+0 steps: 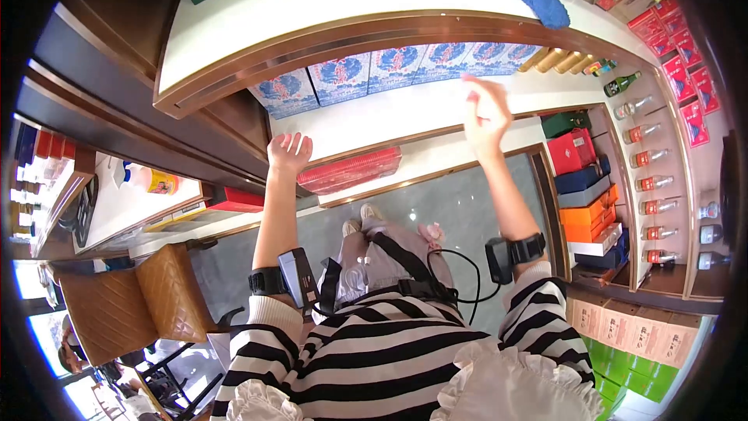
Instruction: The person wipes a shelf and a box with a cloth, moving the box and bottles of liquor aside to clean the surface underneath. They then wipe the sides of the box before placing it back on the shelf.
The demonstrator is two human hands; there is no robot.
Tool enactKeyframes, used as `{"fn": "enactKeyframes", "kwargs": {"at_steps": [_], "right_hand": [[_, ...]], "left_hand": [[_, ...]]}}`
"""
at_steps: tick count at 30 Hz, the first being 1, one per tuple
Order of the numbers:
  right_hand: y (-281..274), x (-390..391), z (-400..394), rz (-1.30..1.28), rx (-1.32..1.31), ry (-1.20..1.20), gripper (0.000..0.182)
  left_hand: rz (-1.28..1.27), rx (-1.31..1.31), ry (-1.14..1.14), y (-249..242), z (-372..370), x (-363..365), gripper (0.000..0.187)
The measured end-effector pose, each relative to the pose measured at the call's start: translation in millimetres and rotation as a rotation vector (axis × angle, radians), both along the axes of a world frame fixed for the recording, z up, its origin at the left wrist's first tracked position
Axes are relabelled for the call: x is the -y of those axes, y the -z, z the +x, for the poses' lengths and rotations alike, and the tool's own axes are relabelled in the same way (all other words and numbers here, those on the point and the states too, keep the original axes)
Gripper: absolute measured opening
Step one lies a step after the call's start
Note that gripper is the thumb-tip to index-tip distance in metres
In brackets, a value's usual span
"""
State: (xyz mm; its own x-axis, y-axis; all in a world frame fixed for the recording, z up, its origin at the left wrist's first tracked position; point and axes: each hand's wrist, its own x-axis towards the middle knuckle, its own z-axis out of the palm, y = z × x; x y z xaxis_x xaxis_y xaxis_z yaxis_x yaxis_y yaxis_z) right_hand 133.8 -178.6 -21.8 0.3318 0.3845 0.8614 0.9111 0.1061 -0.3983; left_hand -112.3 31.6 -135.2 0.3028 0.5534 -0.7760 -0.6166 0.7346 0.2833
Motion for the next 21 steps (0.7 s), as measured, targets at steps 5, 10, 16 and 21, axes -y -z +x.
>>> {"fn": "enactKeyframes", "kwargs": {"at_steps": [5,10,16,21], "right_hand": [[-123,-5,26,0.407,0.113,0.13,0.021],[-180,-14,87,0.025,0.098,0.324,0.04],[-170,-32,128,-0.477,0.153,0.249,0.058],[-149,-40,137,-0.595,0.043,0.226,0.047]], "left_hand": [[0.011,-0.005,-0.003,0,4,9,0.028],[0.01,0.011,-0.01,-8,2,17,0.024],[0.055,-0.022,-0.023,-13,-12,16,0.028],[0.081,-0.012,0.001,-19,-11,21,0.026]]}}
